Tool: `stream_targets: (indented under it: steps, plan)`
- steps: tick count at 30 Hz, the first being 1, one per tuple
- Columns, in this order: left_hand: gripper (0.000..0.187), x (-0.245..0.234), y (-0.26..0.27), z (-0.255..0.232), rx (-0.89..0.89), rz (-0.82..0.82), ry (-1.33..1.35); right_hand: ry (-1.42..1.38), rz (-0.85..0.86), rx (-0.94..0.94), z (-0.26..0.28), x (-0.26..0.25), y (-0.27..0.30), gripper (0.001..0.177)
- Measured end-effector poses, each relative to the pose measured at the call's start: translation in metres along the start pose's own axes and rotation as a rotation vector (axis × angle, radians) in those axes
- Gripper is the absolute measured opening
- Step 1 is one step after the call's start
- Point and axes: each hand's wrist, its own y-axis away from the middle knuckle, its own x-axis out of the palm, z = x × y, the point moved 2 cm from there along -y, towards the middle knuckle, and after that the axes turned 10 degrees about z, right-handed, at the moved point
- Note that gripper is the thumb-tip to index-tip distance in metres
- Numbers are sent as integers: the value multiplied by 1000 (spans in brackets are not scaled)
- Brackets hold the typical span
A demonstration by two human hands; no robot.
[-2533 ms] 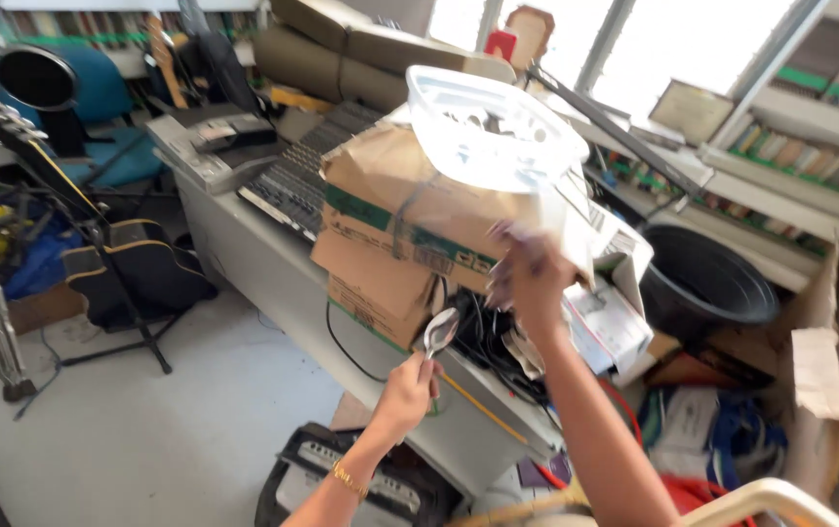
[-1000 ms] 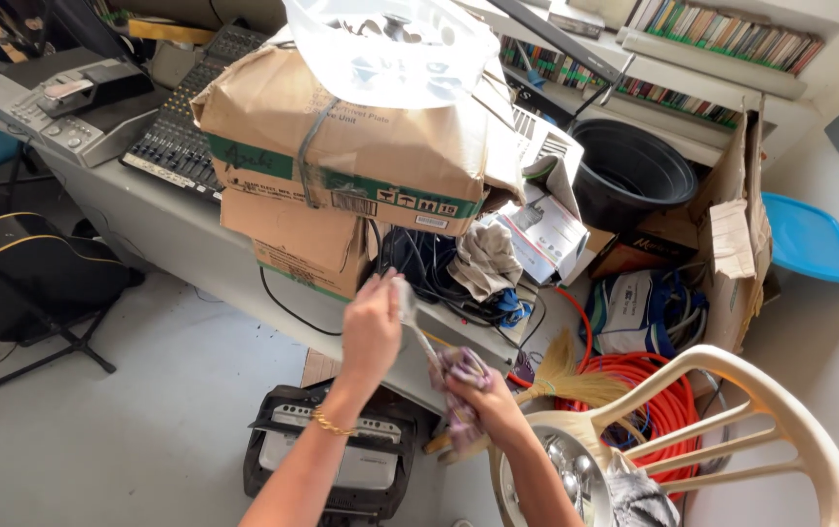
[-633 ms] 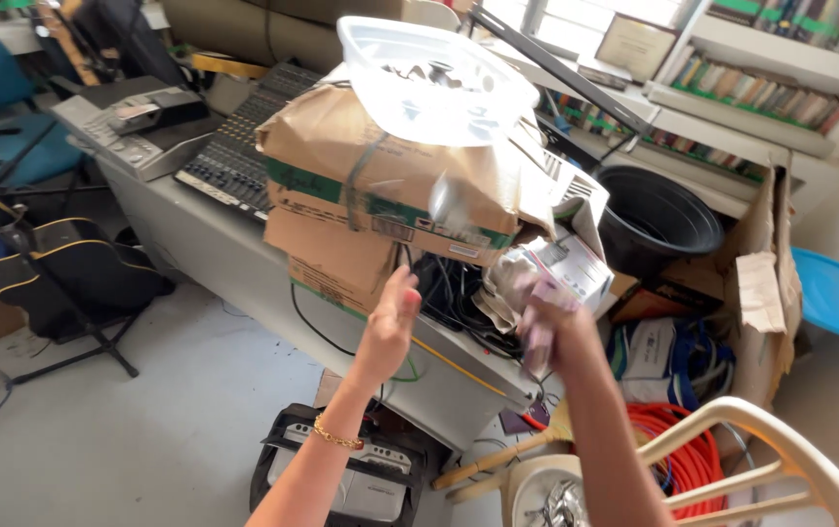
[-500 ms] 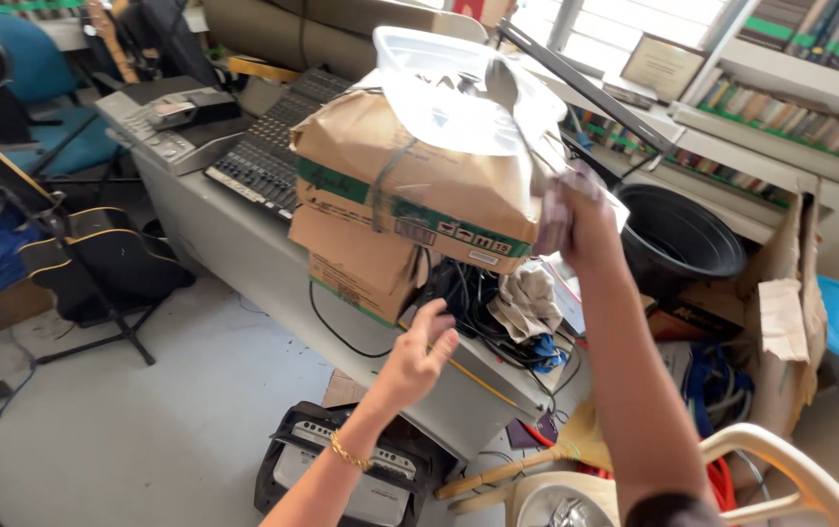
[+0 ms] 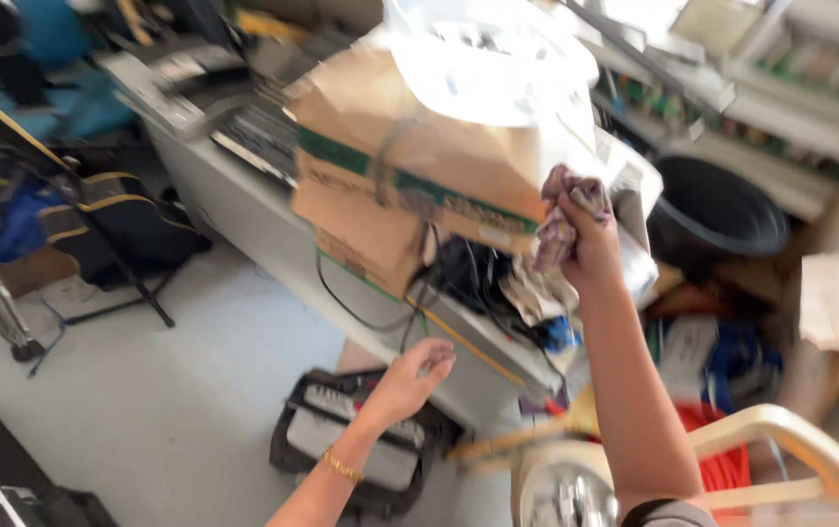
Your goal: Wiping individual pieces of silverware with a cloth and placing them into a plastic container.
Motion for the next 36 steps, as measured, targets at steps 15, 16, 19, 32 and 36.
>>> stream_targets:
  steps: [15, 16, 19, 32, 36]
  plan:
    - [35, 273, -96, 77, -299, 807, -104, 896, -658, 1053, -35, -329, 366, 44]
    - [35, 284, -97, 87, -318, 827, -99, 886, -673, 1077, -59, -347, 384, 44]
    - [33, 317, -113, 114, -365, 864, -154, 1406, 56, 1571, -149, -439, 481, 31]
    - [41, 349, -187, 158, -559, 853, -248, 1532, 40, 1716, -309, -537, 500, 46]
    - [42, 337, -189, 156, -611, 817, -242, 1597, 37, 1655, -309, -533, 486, 28]
